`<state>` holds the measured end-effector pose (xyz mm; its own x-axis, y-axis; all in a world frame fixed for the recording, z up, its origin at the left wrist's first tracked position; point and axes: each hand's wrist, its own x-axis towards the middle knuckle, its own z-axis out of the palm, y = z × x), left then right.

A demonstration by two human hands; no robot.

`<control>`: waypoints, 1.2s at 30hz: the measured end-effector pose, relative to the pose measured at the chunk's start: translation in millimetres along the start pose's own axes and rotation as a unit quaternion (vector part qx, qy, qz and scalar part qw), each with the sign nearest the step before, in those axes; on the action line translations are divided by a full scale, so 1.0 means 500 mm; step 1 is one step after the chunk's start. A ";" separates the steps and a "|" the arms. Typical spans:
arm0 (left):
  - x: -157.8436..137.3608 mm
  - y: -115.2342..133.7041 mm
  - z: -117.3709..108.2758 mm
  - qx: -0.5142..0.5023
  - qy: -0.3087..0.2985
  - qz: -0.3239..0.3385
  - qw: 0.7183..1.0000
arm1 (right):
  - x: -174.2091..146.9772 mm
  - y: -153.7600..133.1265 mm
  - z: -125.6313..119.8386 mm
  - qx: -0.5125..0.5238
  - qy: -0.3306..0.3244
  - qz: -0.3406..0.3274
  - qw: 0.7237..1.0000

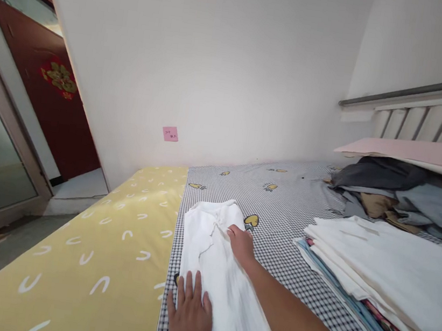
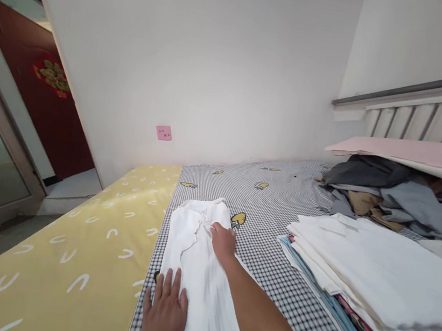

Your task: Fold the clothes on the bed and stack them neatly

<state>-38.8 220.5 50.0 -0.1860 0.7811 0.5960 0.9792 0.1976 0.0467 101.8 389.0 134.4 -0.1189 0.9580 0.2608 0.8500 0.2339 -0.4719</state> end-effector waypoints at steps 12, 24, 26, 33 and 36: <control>0.004 0.005 -0.024 0.017 -0.021 0.010 1.000 | -0.070 0.066 -0.038 0.072 -0.075 0.033 0.994; 0.009 0.013 -0.031 0.013 -0.039 -0.003 0.999 | -0.354 0.191 -0.192 0.124 -0.127 0.033 0.984; 0.007 0.012 -0.030 0.016 -0.042 -0.001 0.999 | -0.402 0.157 -0.184 0.110 -0.087 0.024 0.990; 0.006 0.010 -0.034 0.025 -0.042 0.003 0.999 | -0.512 0.057 -0.168 0.051 -0.245 -0.086 0.964; 0.006 0.009 -0.035 0.019 -0.037 0.009 0.999 | -0.498 0.035 -0.203 0.179 -0.373 -0.048 0.909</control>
<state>-33.3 213.3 65.7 -0.1763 0.8257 0.5358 0.9787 0.2053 0.0056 198.4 137.9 146.9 -0.6119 0.7452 -0.2650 0.6118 0.2335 -0.7558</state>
